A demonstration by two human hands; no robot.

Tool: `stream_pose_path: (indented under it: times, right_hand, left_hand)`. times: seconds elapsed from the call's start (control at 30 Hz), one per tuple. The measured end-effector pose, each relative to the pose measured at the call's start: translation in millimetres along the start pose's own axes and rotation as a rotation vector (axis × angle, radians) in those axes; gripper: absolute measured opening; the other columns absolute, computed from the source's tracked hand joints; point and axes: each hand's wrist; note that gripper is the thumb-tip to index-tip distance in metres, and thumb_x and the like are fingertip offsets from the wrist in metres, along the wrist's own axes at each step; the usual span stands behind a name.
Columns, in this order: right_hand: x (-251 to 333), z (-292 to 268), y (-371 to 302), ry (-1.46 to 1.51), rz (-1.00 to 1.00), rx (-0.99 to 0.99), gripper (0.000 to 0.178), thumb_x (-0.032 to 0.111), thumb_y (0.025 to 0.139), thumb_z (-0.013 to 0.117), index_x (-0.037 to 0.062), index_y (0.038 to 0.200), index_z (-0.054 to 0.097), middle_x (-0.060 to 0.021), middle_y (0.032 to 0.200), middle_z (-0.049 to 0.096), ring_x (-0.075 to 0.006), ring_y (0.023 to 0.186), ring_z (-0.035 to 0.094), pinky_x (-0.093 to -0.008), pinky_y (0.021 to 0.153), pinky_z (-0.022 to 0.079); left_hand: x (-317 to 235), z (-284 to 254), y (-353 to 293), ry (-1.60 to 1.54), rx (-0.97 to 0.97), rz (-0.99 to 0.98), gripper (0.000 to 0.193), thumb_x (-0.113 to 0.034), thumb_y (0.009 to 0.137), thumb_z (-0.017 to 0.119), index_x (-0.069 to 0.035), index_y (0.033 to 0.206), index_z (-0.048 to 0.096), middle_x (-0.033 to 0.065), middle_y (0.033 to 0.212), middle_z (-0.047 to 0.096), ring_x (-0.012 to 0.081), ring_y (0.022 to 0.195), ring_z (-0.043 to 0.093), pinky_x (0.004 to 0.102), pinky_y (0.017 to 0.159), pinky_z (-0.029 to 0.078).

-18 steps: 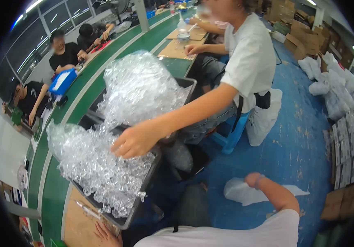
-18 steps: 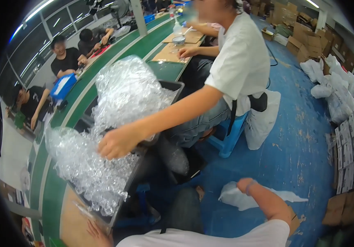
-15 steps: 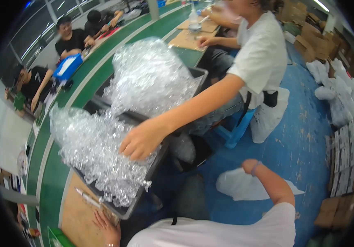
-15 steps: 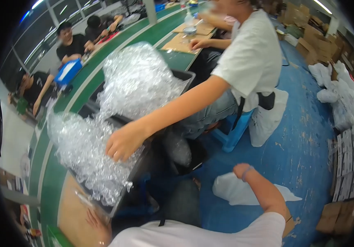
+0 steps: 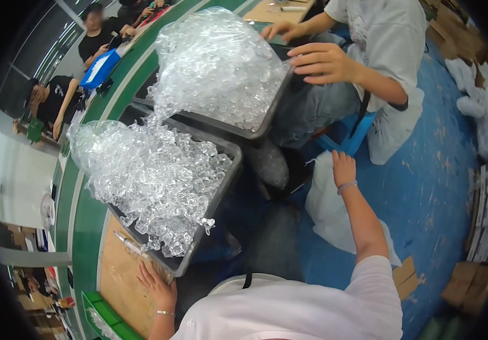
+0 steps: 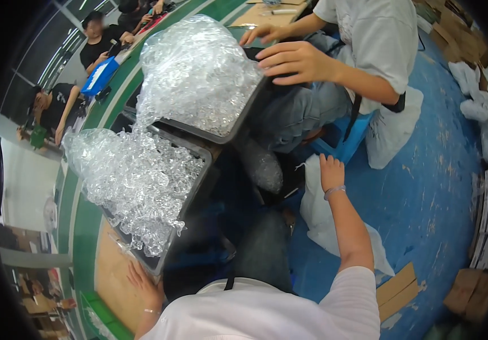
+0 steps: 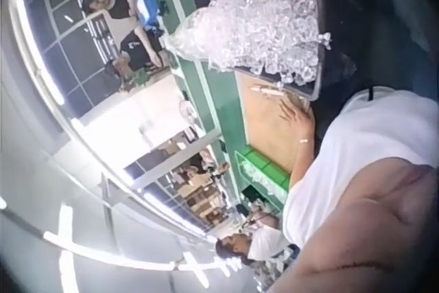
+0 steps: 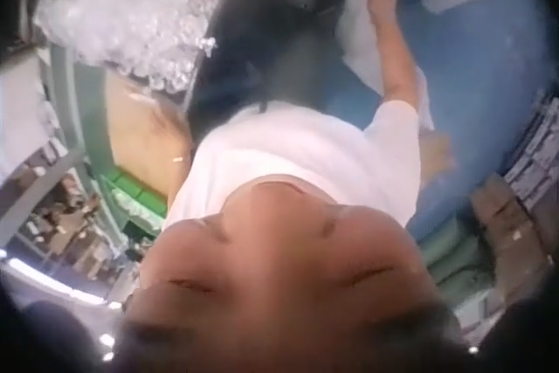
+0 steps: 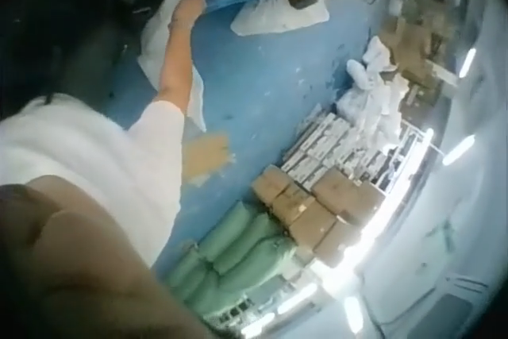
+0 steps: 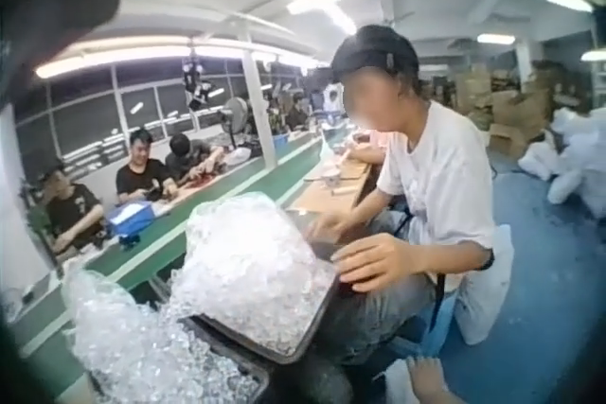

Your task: Packaging small clear plastic components into bags on an assembly line.

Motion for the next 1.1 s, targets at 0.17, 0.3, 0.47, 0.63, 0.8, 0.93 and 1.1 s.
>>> stream_pose_path:
  times: [0.17,0.3,0.47,0.63,0.8,0.93,1.1]
  right_hand:
    - [28,-26,-77,0.218,-0.178,-0.346,0.042,0.005,0.069,0.049,0.007,0.11,0.049,-0.0151,0.106,0.05,-0.03,0.1,0.048,-0.038,0.084,0.04]
    - [40,29,-155,0.478,-0.058,-0.093,0.045,0.002,0.064,0.055,0.002,0.108,0.047,-0.0177,0.115,0.044,-0.0335,0.107,0.042,-0.0398,0.091,0.035]
    - [16,95,-211,0.17,0.253,0.155,0.059,0.003,0.065,0.055,0.0019,0.121,0.038,-0.0182,0.127,0.036,-0.0325,0.12,0.032,-0.0401,0.098,0.03]
    - [-27,133,-191,-0.328,-0.243,0.302,0.052,0.017,0.077,0.045,0.0067,0.127,0.036,-0.0141,0.13,0.037,-0.0251,0.125,0.029,-0.0367,0.101,0.025]
    - [44,180,-152,0.02,-0.123,0.503,0.049,0.019,0.08,0.043,0.0087,0.128,0.036,-0.0136,0.128,0.04,-0.0249,0.121,0.034,-0.0362,0.098,0.029]
    - [-92,194,-214,0.321,0.053,0.63,0.047,0.021,0.083,0.041,0.0106,0.128,0.036,-0.0132,0.126,0.042,-0.0248,0.118,0.038,-0.0357,0.095,0.034]
    - [-166,212,-95,1.157,0.822,0.706,0.052,0.051,0.081,0.037,0.0138,0.115,0.05,-0.0071,0.116,0.051,-0.0205,0.095,0.053,-0.0376,0.079,0.038]
  left_hand:
    - [5,10,9,0.022,-0.058,0.106,0.086,-0.023,0.063,0.069,0.001,0.131,0.022,0.0245,0.135,0.02,0.0407,0.126,0.018,0.0561,0.1,0.012]
    - [17,9,8,0.082,-0.235,0.223,0.093,-0.036,0.064,0.072,0.002,0.131,0.02,0.0256,0.135,0.021,0.0416,0.124,0.022,0.0553,0.097,0.019]
    - [6,9,10,0.238,-0.25,0.17,0.083,-0.044,0.066,0.07,0.006,0.122,0.035,0.0272,0.114,0.043,0.0445,0.106,0.039,0.0474,0.087,0.035]
    - [15,10,19,0.328,-0.294,0.387,0.08,-0.043,0.072,0.066,0.007,0.125,0.031,0.0263,0.117,0.039,0.0422,0.107,0.037,0.0482,0.088,0.032]
    - [17,5,21,0.311,-0.225,0.413,0.076,-0.04,0.076,0.062,0.006,0.126,0.029,0.026,0.12,0.036,0.0418,0.11,0.035,0.0485,0.09,0.029]
    - [35,3,22,0.305,-0.22,0.417,0.072,-0.041,0.08,0.056,0.005,0.127,0.027,0.0261,0.122,0.035,0.0422,0.111,0.034,0.0491,0.091,0.028]
    - [36,10,21,0.233,-0.151,0.309,0.066,-0.039,0.084,0.05,0.004,0.128,0.026,0.026,0.123,0.033,0.0409,0.114,0.031,0.0487,0.093,0.026]
Point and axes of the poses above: each hand's wrist, its own y-axis towards the middle knuckle, its own z-axis out of the palm, x = y × z
